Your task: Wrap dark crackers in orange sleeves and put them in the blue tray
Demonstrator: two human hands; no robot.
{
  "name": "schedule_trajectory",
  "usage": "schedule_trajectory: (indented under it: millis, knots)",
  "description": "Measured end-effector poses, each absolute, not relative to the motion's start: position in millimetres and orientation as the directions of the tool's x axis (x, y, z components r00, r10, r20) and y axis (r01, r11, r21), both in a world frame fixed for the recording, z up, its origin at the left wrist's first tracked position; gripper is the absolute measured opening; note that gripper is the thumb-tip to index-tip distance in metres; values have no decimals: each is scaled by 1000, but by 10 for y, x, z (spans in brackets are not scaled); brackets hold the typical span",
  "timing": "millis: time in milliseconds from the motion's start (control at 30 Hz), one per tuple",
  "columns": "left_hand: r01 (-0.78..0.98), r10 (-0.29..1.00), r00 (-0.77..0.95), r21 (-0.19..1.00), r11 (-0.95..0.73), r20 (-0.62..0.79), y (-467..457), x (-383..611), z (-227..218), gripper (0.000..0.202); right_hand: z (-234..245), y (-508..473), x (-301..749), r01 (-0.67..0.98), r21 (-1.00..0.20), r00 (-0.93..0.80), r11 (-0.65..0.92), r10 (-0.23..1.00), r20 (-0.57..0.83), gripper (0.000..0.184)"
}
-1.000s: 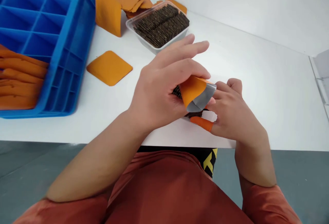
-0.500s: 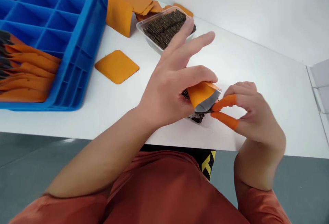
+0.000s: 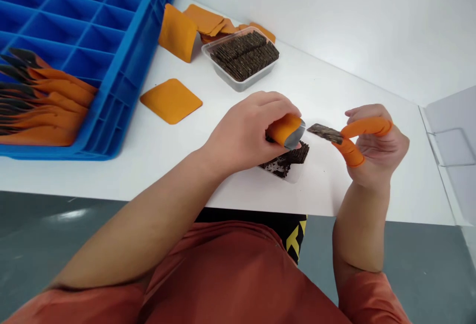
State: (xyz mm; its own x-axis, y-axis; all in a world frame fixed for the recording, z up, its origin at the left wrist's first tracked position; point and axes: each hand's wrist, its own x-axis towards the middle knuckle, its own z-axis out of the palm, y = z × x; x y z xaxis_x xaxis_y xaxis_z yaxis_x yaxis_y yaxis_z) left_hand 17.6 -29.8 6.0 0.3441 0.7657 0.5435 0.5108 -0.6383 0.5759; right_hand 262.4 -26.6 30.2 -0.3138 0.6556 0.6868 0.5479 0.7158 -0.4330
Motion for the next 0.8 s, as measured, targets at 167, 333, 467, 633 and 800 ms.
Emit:
schedule_trajectory:
  millis: [167,333,467,633,800]
  knots:
    - [560,816,318,599,-572,483,-323,157,30,82,335,-319,2581,624,-171,-441,763,524,728,9]
    - [589,794,373,539,-602,480,-355,128,18,91,352,-410,2549,770,-49,-474,636,622,623,9]
    - [596,777,383,509,-621,499,-377,118,58,90,314,-484,2504,806,-51,-469,590,688,554,14]
    - [609,770,381,488,-626,512,-377,128,71,78,284,-480,2375,673,160,-567,723,365,738,19]
    - [577,759,372,507,-640,535,-372,125,81,61,293,-381,2340,640,39,-479,767,359,801,24]
